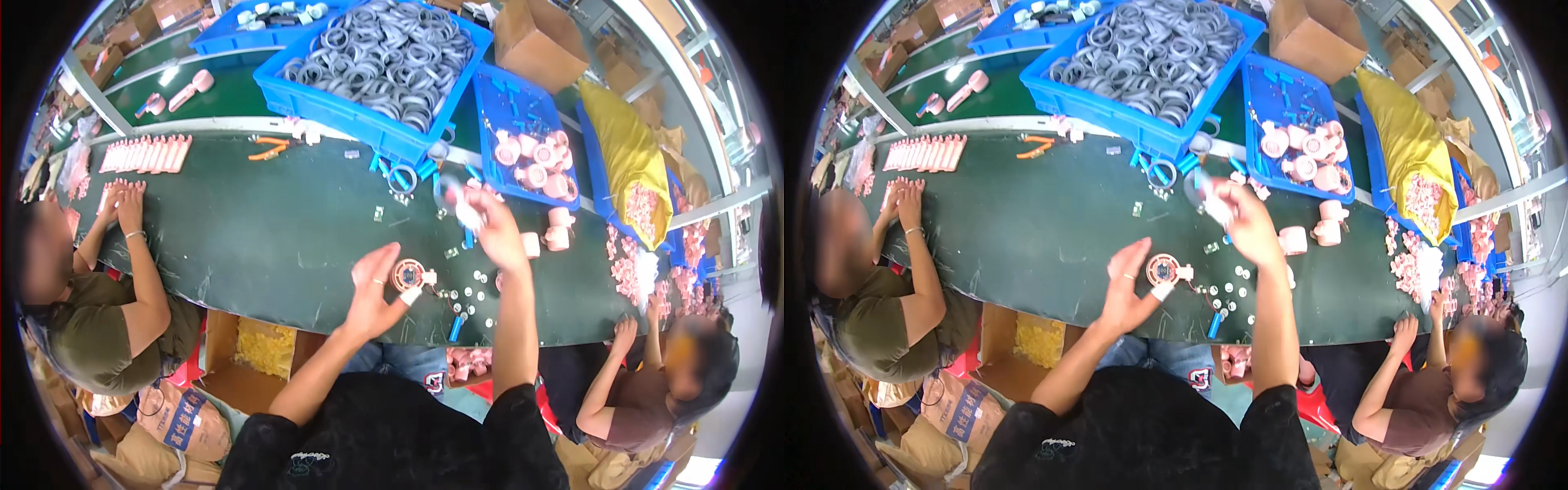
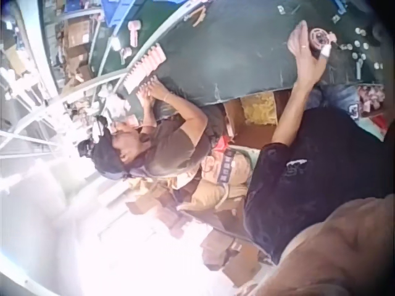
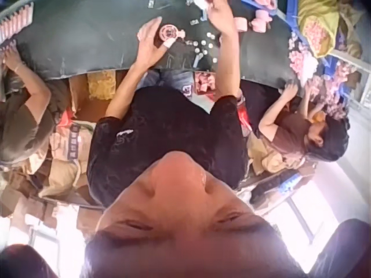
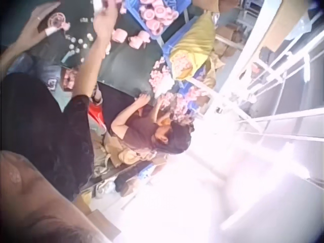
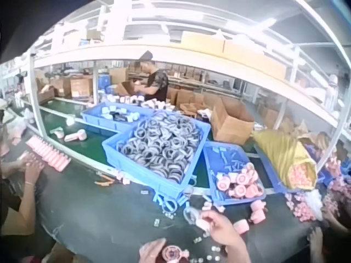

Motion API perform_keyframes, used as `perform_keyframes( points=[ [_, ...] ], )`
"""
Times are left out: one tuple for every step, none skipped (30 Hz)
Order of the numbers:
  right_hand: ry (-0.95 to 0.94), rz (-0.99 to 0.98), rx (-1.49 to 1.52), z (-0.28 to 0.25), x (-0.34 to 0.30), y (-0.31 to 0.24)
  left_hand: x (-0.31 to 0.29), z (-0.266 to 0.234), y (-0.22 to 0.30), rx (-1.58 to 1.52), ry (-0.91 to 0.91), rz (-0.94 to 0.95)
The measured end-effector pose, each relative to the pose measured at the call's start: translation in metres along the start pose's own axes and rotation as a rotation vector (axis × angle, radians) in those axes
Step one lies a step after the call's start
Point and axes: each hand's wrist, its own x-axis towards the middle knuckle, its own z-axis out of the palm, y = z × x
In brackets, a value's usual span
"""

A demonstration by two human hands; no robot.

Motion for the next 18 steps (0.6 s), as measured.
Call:
perform_keyframes(
  points=[
    [-0.121,0.232,0.037,-0.006,-0.028,-0.018,0.003,-0.004,0.004,-0.040,0.042,-0.076],
    [-0.209,0.199,0.227,-0.004,-0.050,-0.029,0.007,-0.010,0.008,-0.175,0.002,-0.192],
    [-0.281,0.097,0.429,0.001,-0.066,-0.032,0.020,-0.018,0.020,-0.277,-0.002,-0.169],
    [-0.329,0.089,0.579,0.005,-0.079,-0.023,0.024,-0.016,0.014,-0.438,-0.085,-0.116],
    [-0.326,0.110,0.572,0.006,-0.086,-0.023,0.029,-0.017,0.013,-0.595,-0.161,-0.059],
    [-0.327,0.128,0.566,0.008,-0.091,-0.022,0.027,-0.014,0.022,-0.636,-0.095,-0.076],
    [-0.252,0.047,0.531,0.011,-0.097,-0.011,0.027,-0.017,0.025,-0.538,-0.112,0.001],
    [-0.173,0.030,0.609,0.021,-0.098,-0.015,0.029,-0.022,0.028,-0.431,-0.120,0.075],
    [-0.095,0.012,0.686,0.034,-0.099,-0.021,0.032,-0.028,0.034,-0.160,-0.098,0.273],
    [-0.066,0.018,0.886,0.043,-0.105,-0.024,0.028,-0.028,0.039,-0.060,-0.081,0.351],
    [-0.067,0.042,0.918,0.048,-0.110,-0.025,0.024,-0.027,0.044,0.042,-0.065,0.429],
    [-0.068,0.065,0.950,0.054,-0.112,-0.026,0.022,-0.026,0.047,0.121,-0.039,0.491],
    [-0.051,0.057,0.927,0.061,-0.113,-0.034,0.020,-0.026,0.049,0.125,-0.044,0.486],
    [-0.049,0.060,0.934,0.063,-0.116,-0.030,0.018,-0.026,0.051,0.165,-0.054,0.492],
    [-0.029,0.046,0.924,0.064,-0.119,-0.023,0.018,-0.025,0.053,0.203,-0.065,0.500],
    [-0.010,0.030,0.915,0.066,-0.120,-0.019,0.017,-0.025,0.052,0.206,-0.070,0.500],
    [-0.029,-0.020,0.920,0.067,-0.120,-0.016,0.016,-0.025,0.051,0.200,-0.054,0.498],
    [-0.023,-0.021,0.924,0.066,-0.121,-0.016,0.015,-0.025,0.050,0.192,-0.039,0.497]
  ],
)
